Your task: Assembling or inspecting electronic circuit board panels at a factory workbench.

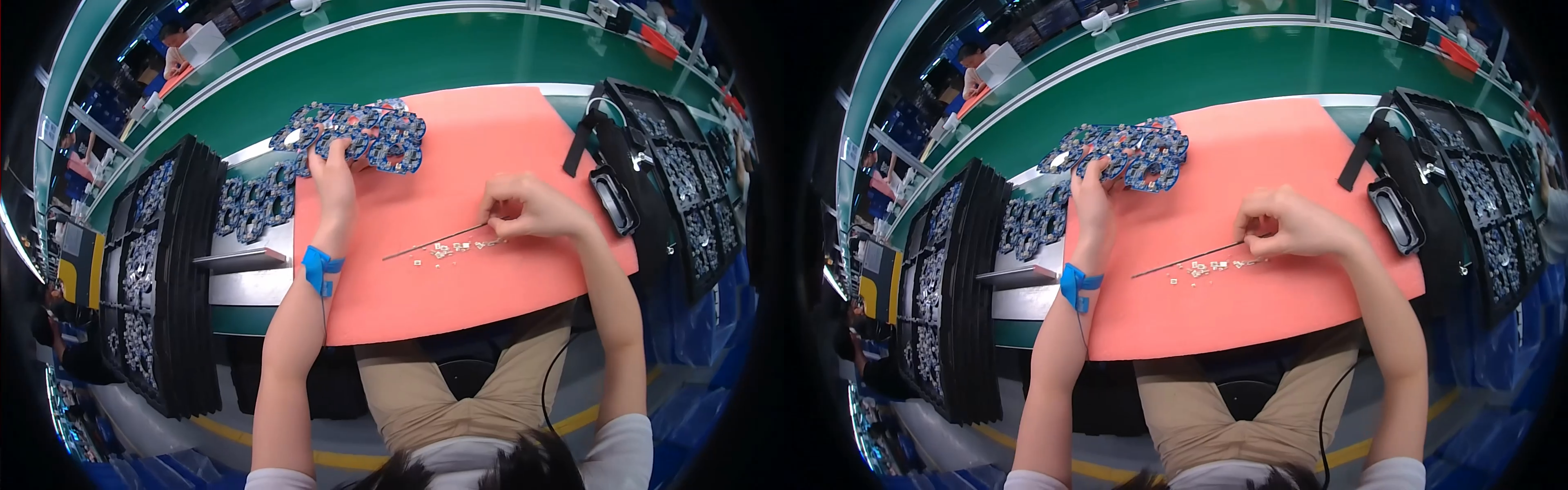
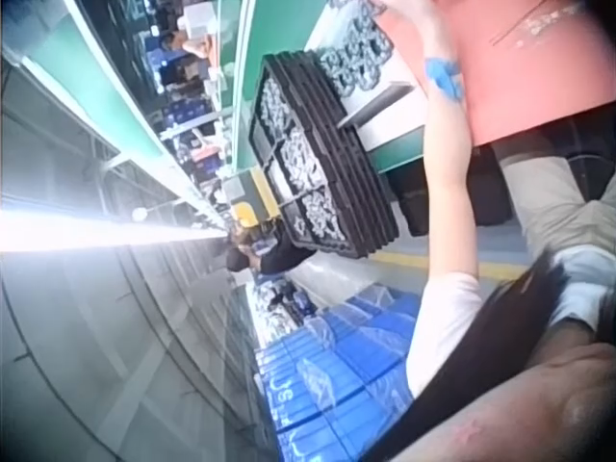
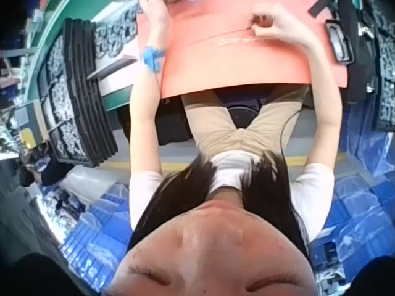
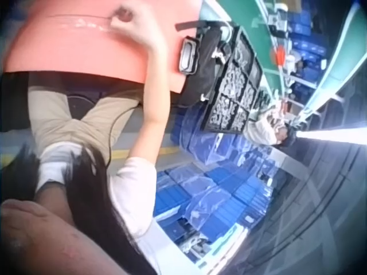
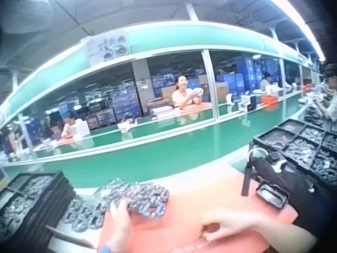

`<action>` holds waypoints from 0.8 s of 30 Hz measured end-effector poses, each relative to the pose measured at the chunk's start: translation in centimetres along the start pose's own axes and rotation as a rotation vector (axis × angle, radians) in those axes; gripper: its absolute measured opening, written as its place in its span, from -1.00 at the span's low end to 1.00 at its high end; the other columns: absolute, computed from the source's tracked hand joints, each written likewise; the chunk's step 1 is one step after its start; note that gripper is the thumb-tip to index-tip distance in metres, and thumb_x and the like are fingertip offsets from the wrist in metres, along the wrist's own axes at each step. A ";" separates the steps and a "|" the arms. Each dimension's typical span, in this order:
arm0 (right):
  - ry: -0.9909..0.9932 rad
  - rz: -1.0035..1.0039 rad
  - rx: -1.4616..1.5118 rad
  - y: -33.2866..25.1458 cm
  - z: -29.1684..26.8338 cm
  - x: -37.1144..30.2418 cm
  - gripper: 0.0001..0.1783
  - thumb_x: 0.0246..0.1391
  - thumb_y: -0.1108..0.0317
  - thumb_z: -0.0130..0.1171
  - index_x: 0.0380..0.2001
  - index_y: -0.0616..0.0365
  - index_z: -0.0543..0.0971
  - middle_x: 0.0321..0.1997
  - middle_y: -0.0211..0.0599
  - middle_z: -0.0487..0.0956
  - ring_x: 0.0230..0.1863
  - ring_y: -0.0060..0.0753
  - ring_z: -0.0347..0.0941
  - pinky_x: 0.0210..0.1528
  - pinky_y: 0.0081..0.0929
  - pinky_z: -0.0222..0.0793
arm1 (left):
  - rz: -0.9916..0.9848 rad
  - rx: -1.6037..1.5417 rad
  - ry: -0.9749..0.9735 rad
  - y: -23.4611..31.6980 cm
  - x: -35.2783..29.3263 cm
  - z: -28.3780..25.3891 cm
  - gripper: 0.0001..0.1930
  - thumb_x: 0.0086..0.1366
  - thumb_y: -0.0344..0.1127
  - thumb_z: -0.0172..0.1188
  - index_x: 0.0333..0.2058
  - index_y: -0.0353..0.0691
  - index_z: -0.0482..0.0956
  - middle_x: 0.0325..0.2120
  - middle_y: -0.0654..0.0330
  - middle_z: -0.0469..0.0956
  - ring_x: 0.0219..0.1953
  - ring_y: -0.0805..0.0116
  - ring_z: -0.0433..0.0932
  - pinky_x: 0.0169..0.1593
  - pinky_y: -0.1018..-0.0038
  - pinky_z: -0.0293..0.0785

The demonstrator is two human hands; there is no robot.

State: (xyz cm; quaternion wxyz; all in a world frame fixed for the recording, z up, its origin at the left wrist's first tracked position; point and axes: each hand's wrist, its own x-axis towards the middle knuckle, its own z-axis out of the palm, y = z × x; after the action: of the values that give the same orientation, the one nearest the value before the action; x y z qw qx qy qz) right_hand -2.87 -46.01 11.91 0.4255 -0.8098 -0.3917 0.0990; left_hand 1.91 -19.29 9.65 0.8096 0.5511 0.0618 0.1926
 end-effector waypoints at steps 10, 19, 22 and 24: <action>-0.216 -0.350 -0.258 -1.6 4.7 7.4 -0.90 -0.10 0.43 0.10 -0.47 0.21 0.49 -0.40 -0.29 0.42 -0.22 -0.29 0.30 -0.18 -0.40 0.32 | 0.008 0.003 0.000 -0.2 0.4 -0.5 -0.54 0.13 -0.46 0.02 0.05 -0.24 0.23 -0.17 0.22 0.39 -0.31 0.51 0.45 -0.40 0.54 0.48; -0.232 -0.459 -0.457 -1.1 5.9 9.1 -0.88 -0.12 0.41 0.10 -0.44 0.19 0.48 -0.35 -0.27 0.42 -0.18 -0.28 0.32 -0.14 -0.40 0.33 | 0.004 0.002 -0.011 0.7 -0.1 0.1 -0.67 0.15 -0.45 0.00 -0.08 -0.21 0.27 -0.33 0.23 0.45 -0.45 0.49 0.49 -0.49 0.54 0.50; -0.233 -0.421 -0.475 -1.3 5.5 8.7 -0.89 -0.12 0.41 0.09 -0.45 0.17 0.49 -0.36 -0.30 0.44 -0.17 -0.31 0.35 -0.14 -0.39 0.32 | 0.018 -0.016 -0.021 0.5 0.0 -0.1 -0.71 0.14 -0.44 0.00 -0.13 -0.22 0.28 -0.35 0.24 0.45 -0.46 0.49 0.49 -0.50 0.55 0.49; -0.240 -0.398 -0.487 -1.6 5.3 8.5 -0.89 -0.12 0.41 0.10 -0.44 0.16 0.49 -0.36 -0.31 0.44 -0.17 -0.31 0.36 -0.14 -0.39 0.31 | 0.012 0.007 -0.050 0.4 0.2 -0.1 -0.69 0.15 -0.43 0.00 -0.10 -0.22 0.28 -0.35 0.24 0.45 -0.46 0.49 0.49 -0.50 0.55 0.48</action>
State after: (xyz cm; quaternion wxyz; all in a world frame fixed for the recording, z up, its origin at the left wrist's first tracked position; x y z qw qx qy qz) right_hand -0.63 -36.13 11.36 0.1815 -0.7778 -0.6017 0.0119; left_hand 1.97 -19.03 10.00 0.8079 0.5587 0.0390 0.1835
